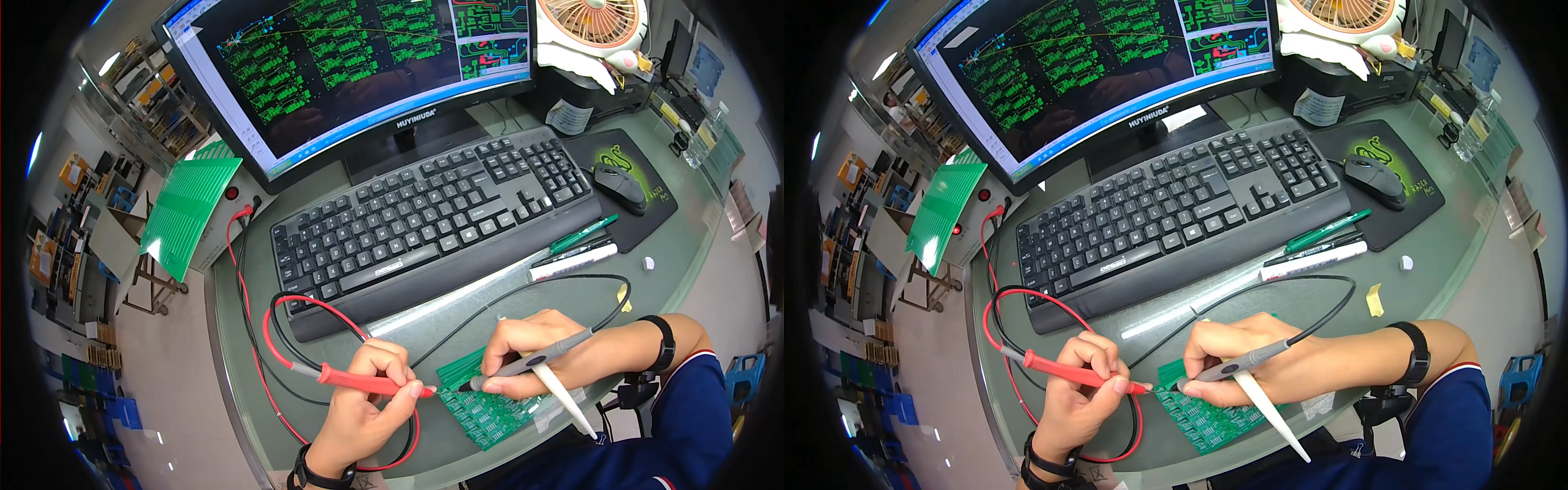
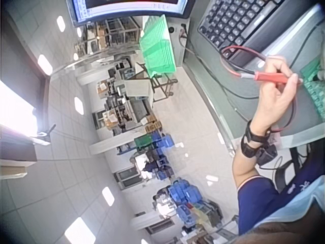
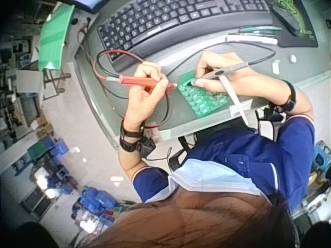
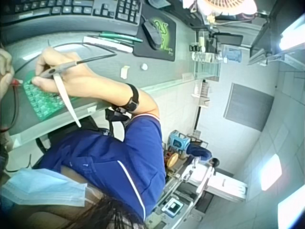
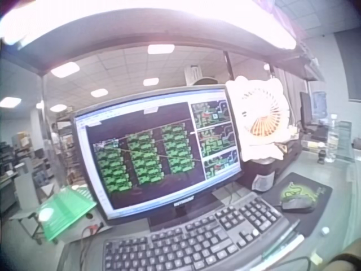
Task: Testing a printed circuit board (PCB) using multimeter probes and a computer interface.
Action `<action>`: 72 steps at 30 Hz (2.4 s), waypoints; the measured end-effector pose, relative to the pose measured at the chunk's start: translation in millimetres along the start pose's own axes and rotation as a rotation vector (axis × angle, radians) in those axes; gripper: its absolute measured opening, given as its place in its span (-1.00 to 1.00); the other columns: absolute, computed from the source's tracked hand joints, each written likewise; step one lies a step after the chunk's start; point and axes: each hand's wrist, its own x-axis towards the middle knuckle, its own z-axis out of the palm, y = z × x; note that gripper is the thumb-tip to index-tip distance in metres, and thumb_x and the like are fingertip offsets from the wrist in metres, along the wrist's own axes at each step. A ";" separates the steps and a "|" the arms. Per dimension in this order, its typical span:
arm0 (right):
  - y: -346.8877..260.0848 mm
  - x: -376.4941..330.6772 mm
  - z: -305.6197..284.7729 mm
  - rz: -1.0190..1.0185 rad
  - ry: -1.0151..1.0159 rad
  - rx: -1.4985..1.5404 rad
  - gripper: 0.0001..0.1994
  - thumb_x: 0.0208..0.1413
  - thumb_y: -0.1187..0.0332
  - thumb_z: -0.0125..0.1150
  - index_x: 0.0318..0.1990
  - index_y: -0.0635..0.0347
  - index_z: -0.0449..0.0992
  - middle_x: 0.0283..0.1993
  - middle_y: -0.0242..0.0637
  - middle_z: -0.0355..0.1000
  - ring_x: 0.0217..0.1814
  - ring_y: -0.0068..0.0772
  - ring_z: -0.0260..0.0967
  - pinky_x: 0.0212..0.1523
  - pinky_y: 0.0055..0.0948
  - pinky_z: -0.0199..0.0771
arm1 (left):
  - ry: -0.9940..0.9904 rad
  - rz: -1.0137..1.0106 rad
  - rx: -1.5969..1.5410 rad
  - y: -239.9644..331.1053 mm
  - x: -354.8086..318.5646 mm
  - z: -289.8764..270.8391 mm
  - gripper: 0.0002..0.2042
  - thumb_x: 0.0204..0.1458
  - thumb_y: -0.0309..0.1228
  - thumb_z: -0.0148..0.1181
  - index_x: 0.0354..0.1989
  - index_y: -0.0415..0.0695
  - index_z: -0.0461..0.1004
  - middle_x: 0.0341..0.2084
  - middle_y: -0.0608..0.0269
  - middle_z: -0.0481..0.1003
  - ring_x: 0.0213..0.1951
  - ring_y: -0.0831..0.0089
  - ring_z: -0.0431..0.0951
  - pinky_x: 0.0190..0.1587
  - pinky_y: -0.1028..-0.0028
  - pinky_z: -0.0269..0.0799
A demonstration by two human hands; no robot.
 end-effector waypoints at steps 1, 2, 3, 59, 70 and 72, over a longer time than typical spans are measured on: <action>1.2 0.0 0.1 -0.030 0.005 0.012 -0.75 0.07 0.26 0.25 -0.29 0.19 0.33 -0.44 -0.28 0.46 -0.44 -0.37 0.48 -0.46 -0.44 0.42 | -0.001 0.000 0.000 -0.8 0.6 0.4 -0.80 0.00 -0.69 0.11 -0.33 -0.18 0.22 -0.29 0.24 0.26 -0.32 0.59 0.46 -0.20 0.48 0.51; 0.9 -0.2 -0.7 -0.030 0.006 0.012 -0.75 0.07 0.26 0.25 -0.29 0.19 0.33 -0.44 -0.28 0.46 -0.44 -0.37 0.48 -0.46 -0.44 0.42 | 0.000 0.000 -0.003 -1.8 1.3 0.8 -0.80 0.00 -0.69 0.11 -0.33 -0.18 0.22 -0.29 0.24 0.26 -0.33 0.59 0.46 -0.21 0.48 0.51; 0.1 -0.4 -2.0 -0.006 -0.003 0.014 -0.78 0.06 0.29 0.27 -0.31 0.17 0.37 -0.40 -0.32 0.48 -0.40 -0.38 0.48 -0.43 -0.45 0.44 | 0.001 0.001 -0.007 -2.4 1.9 1.2 -0.80 0.00 -0.69 0.11 -0.33 -0.18 0.22 -0.29 0.24 0.26 -0.33 0.59 0.46 -0.21 0.48 0.52; 10.0 1.7 -97.3 0.083 0.735 -0.780 -0.82 0.11 0.23 0.11 -0.30 0.10 0.33 -0.49 0.01 0.42 -0.38 0.20 0.39 -0.40 -0.04 0.37 | 0.330 0.061 -0.699 3.3 6.4 -30.7 -0.91 0.17 -0.43 0.04 -0.33 0.01 0.26 -0.40 0.39 0.34 -0.42 0.56 0.36 -0.04 0.22 0.40; 1.3 -1.6 -107.5 0.372 0.579 -0.923 -0.77 0.15 0.16 -0.01 -0.25 0.14 0.33 -0.45 0.04 0.47 -0.33 0.17 0.45 -0.30 0.02 0.41 | 0.348 0.078 -0.647 6.3 5.1 -21.5 -0.92 0.20 -0.40 0.00 -0.32 -0.06 0.25 -0.43 0.34 0.32 -0.41 0.57 0.43 -0.16 0.33 0.61; 3.7 -5.6 -108.1 0.418 0.530 -0.933 -0.76 0.13 0.16 0.01 -0.26 0.15 0.36 -0.44 0.03 0.48 -0.32 0.15 0.46 -0.29 0.02 0.41 | 0.338 0.059 -0.653 7.6 7.4 -18.7 -0.91 0.19 -0.41 0.01 -0.33 -0.07 0.25 -0.42 0.34 0.33 -0.41 0.56 0.44 -0.14 0.30 0.61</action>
